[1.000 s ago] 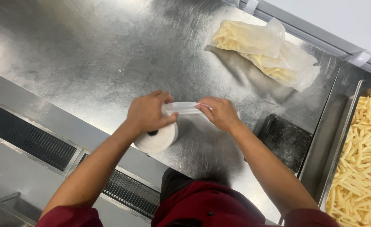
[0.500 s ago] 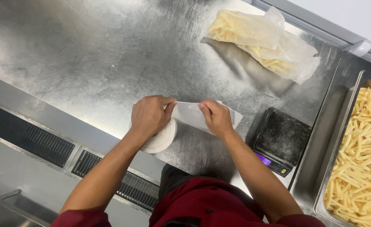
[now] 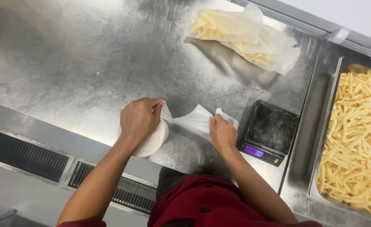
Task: The person fills clear plastic bags with french fries from a metal bin, places each bag on a digital scale to weigh them, and tears off new plastic bags from a roll.
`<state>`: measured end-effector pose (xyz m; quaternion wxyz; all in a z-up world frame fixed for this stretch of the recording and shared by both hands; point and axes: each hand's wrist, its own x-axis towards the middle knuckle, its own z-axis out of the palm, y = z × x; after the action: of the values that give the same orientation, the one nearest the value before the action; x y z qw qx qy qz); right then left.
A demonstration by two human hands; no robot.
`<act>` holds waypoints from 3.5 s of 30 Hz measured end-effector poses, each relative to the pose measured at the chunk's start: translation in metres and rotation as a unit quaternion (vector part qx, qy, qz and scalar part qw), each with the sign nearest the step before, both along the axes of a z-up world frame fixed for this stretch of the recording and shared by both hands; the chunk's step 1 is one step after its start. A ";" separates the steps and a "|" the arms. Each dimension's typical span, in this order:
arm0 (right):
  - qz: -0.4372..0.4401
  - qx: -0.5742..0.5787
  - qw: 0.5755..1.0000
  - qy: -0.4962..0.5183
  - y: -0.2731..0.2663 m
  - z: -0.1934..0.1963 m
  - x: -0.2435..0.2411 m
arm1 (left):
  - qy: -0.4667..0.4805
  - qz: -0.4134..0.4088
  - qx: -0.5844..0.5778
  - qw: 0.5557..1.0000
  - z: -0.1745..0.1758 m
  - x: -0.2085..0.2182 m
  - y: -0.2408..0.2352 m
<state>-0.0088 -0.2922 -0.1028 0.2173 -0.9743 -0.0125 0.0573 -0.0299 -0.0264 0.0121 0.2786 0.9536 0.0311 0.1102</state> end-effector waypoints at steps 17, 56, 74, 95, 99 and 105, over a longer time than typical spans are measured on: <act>0.102 0.169 0.980 -0.004 -0.082 0.185 -0.015 | -0.265 -0.251 0.010 0.931 0.047 -0.001 -0.101; -0.108 0.659 0.744 -0.013 -0.414 0.078 -0.118 | -0.274 -0.126 -0.064 0.951 0.045 -0.018 -0.388; -0.251 0.873 0.412 -0.068 -0.413 0.091 -0.123 | 0.273 -0.181 -0.832 0.448 -0.023 -0.022 -0.508; -0.304 0.735 0.603 -0.055 -0.408 0.053 -0.104 | -0.232 -0.329 -0.320 0.858 -0.063 -0.070 -0.552; -0.250 0.807 0.532 -0.056 -0.409 0.061 -0.101 | -0.237 -0.310 -0.292 0.873 -0.070 -0.074 -0.552; -0.086 0.828 0.550 0.062 -0.453 0.093 -0.102 | -0.256 -0.442 -0.156 0.846 -0.005 -0.027 -0.516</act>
<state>-0.1111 -0.7452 -0.0097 0.9322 -0.3538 0.0432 0.0626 -0.0573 -0.5420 0.0066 0.4407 0.7484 -0.4492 0.2094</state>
